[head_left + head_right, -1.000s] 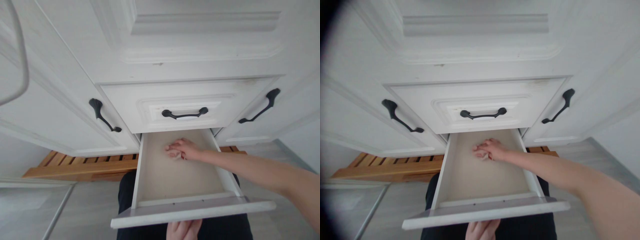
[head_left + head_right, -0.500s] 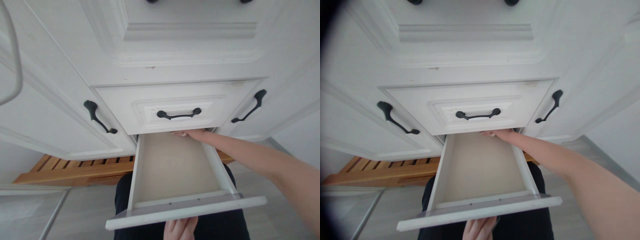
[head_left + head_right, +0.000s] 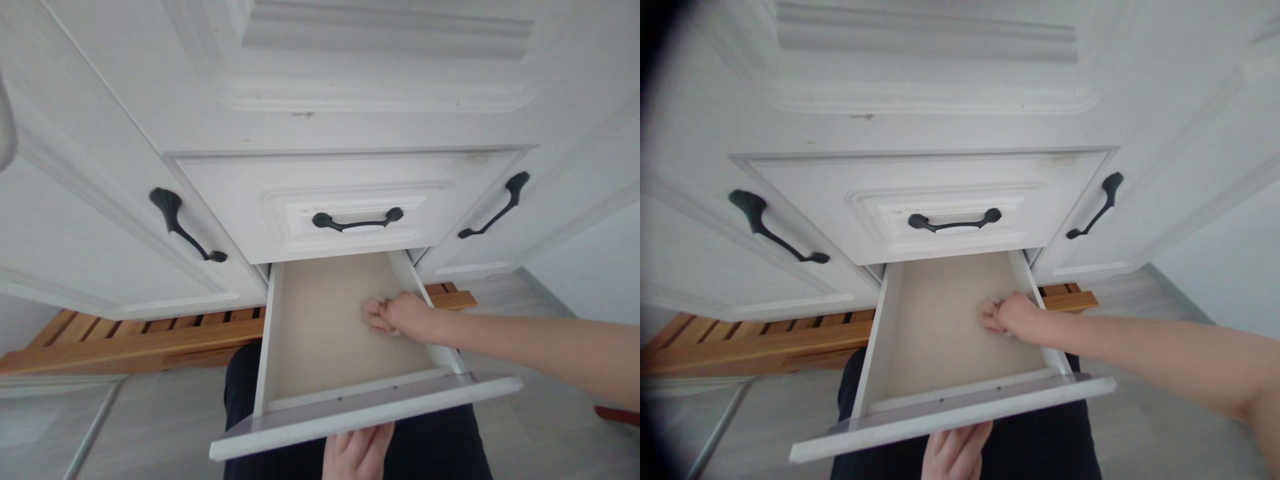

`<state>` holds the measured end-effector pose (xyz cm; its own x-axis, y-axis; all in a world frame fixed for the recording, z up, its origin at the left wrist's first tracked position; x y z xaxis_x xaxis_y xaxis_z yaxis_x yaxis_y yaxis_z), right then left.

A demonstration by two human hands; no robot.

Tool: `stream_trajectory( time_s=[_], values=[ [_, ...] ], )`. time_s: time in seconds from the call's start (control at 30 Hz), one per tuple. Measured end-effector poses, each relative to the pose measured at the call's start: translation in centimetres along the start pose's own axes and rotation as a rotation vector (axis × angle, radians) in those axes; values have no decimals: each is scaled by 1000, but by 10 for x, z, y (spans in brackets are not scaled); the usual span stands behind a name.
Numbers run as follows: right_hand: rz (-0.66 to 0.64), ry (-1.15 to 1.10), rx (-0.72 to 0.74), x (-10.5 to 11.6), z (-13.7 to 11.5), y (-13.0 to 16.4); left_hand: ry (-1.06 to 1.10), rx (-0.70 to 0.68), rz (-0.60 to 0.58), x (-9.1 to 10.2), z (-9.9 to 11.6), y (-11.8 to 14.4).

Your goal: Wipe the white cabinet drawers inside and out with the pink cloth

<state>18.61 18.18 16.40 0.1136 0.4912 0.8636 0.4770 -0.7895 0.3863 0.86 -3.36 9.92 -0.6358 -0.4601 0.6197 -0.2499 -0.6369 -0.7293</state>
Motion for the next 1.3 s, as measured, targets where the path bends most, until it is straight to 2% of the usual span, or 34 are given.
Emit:
stream_trajectory(
  time_s=[0.13, 0.23, 0.3, 0.37, 0.43, 0.5, 0.57, 0.67, 0.73, 0.8, 0.87, 0.9, 1.0, 1.07, 1.13, 1.2, 1.23, 1.3],
  values=[
    [-254, 68, 93, -7, -11, 48, 6, 42, 62, 2, 4, -10],
    [-402, -49, 150, 7, -23, 50, 16, 68, 165, 2, 6, -18],
    [-337, -231, 227, 20, -45, 32, 15, 51, 209, 0, 7, -21],
    [-166, -397, 374, 28, -77, 6, 18, 47, 225, -2, 7, -22],
    [5, -552, 543, 27, -115, -20, 21, 53, 226, -3, 7, -22],
    [76, -683, 661, 14, -150, -42, 17, 41, 211, -1, 7, -23],
    [17, -722, 738, -5, -181, -55, 3, 34, 187, 1, 7, -25],
    [-226, -728, 831, -29, -209, -52, -12, -5, 157, 3, 5, -25],
    [-444, -871, 804, -33, -212, -43, -13, -44, 141, 2, 4, -23],
    [-666, -1097, 667, -29, -210, -36, -9, -48, 142, 1, 3, -19],
    [-825, -1258, 563, -23, -215, -34, -12, -17, 147, 0, 2, -16],
    [-849, -1298, 577, -20, -221, -35, -13, -13, 143, 1, 2, -15],
    [-852, -1348, 764, -20, -246, -41, -21, -57, 79, 5, -1, -17],
    [-923, -1362, 782, -27, -251, -45, -38, -129, 24, 8, -3, -20],
    [-1052, -1339, 663, -34, -236, -46, -66, -174, 3, 10, -5, -22],
    [-1145, -1278, 494, -32, -204, -44, -72, -172, 11, 10, -6, -22],
    [-1160, -1237, 411, -28, -185, -44, -69, -150, 20, 10, -6, -21],
    [-1082, -1129, 304, -18, -150, -46, -60, -81, 56, 8, -3, -18]
  ],
)
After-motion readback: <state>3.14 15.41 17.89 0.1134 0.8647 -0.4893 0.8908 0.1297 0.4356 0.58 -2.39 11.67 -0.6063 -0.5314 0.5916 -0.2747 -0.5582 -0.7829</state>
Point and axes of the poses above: each hand's wrist, its own y-axis away from the middle knuckle, its own x-axis out of the back of the hand, z = x × y, the point moved 3 cm from there along -y, towards the middle knuckle, and after that the axes turned 2 degrees about -y, right-handed, at the moved point
